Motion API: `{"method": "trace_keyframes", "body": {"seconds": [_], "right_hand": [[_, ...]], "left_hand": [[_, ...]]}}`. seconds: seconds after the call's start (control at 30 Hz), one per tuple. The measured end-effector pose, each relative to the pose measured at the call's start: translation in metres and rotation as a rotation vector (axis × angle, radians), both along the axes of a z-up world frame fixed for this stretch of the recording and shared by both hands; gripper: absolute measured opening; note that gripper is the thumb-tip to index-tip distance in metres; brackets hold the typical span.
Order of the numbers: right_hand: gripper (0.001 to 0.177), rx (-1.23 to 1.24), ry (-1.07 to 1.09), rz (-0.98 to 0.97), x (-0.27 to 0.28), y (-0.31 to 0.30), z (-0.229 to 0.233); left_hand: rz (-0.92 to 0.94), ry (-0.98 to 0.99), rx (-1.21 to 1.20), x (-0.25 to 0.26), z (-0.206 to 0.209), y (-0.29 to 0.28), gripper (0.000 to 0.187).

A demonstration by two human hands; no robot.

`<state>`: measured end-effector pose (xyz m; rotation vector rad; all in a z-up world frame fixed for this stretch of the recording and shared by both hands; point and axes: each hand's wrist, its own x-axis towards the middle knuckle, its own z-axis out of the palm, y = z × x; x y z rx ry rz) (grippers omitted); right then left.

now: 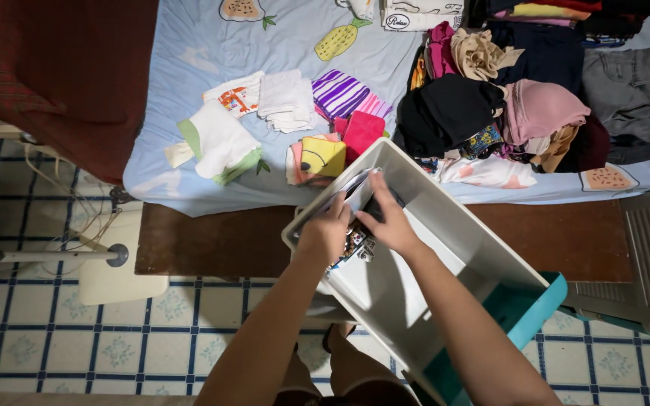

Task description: Organizing and putting away small clothing items into a plastic drawer bin.

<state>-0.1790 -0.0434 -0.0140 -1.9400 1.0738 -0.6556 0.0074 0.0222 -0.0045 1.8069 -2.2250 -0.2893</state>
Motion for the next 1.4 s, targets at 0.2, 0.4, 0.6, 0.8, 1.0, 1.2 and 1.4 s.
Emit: {"method": "trace_keyframes", "body": {"seconds": [0.2, 0.4, 0.6, 0.8, 1.0, 1.2, 1.4], "right_hand": [[0.094, 0.074, -0.213, -0.18, -0.026, 0.031, -0.028], [0.082, 0.479, 0.259, -0.489, -0.071, 0.044, -0.095], [0.078, 0.519, 0.229, -0.436, -0.06, 0.055, -0.083], [0.081, 0.361, 0.055, -0.364, -0.029, 0.05, -0.055], [0.082, 0.355, -0.306, -0.505, 0.01, 0.044, -0.027], [0.06, -0.013, -0.288, -0.691, 0.055, 0.046, 0.034], [0.044, 0.131, -0.515, -0.529, 0.126, 0.034, 0.065]], "left_hand": [[0.091, 0.01, 0.071, 0.003, -0.024, -0.005, 0.019], [0.261, 0.213, 0.194, 0.002, -0.024, -0.015, 0.021], [0.187, 0.119, 0.296, -0.008, -0.017, -0.006, 0.055], [0.124, 0.018, 0.308, -0.013, 0.044, -0.001, 0.048], [0.097, 0.116, 0.017, -0.002, 0.027, 0.016, 0.035], [0.186, 0.507, -0.301, 0.016, 0.052, 0.039, 0.023], [0.542, 0.88, -0.164, 0.074, 0.107, 0.043, 0.025]]}}
